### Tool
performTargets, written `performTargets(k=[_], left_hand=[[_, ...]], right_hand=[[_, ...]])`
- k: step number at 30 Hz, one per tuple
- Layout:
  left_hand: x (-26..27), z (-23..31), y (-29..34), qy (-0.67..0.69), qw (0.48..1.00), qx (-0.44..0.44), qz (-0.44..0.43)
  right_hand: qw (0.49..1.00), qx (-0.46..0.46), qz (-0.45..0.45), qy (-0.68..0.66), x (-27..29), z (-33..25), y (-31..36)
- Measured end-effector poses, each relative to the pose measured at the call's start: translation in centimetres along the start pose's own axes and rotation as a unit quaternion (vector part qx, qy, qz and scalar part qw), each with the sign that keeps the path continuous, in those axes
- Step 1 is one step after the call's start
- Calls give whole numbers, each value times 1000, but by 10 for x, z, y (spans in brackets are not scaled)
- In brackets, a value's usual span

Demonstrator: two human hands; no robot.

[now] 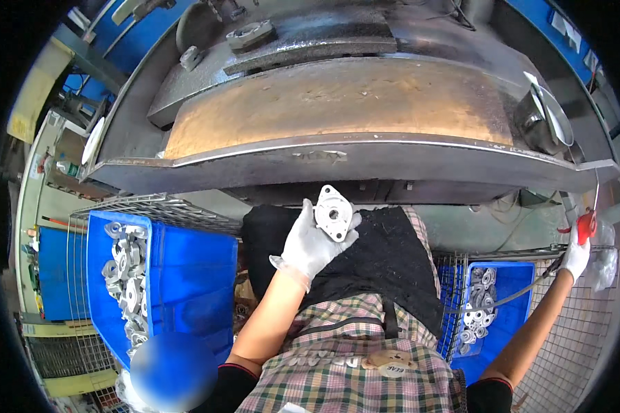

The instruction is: Manually clean and load metal casting parts into an automated processing machine.

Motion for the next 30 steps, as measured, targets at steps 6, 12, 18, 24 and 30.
performTargets(k=[6, 12, 18, 24, 30], left_hand=[[-31, -14, 15, -54, 991, 0, -119], [-94, -56, 40, -135, 935, 10, -327], [-95, -93, 49, -373, 846, -92, -370], [-88, 15, 113, -639, 710, -75, -287], [-111, 172, 223, -800, 575, -149, -88]], right_hand=[[980, 66, 111, 153, 22, -122, 102], [877, 88, -441, -170, -55, -261, 285], [764, -54, -602, -226, -81, -237, 344], [700, 75, -692, -162, -90, -146, 303], [531, 208, -630, 527, -68, -46, 243]])
Point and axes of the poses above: each hand's wrist, its own y-axis away from the middle knuckle, its own x-axis out of the back of the hand, z = x × y, the point moved 7 cm from there along -y, towards the middle knuckle, and after that the axes turned 14 degrees about -x, right-handed, at the moved point
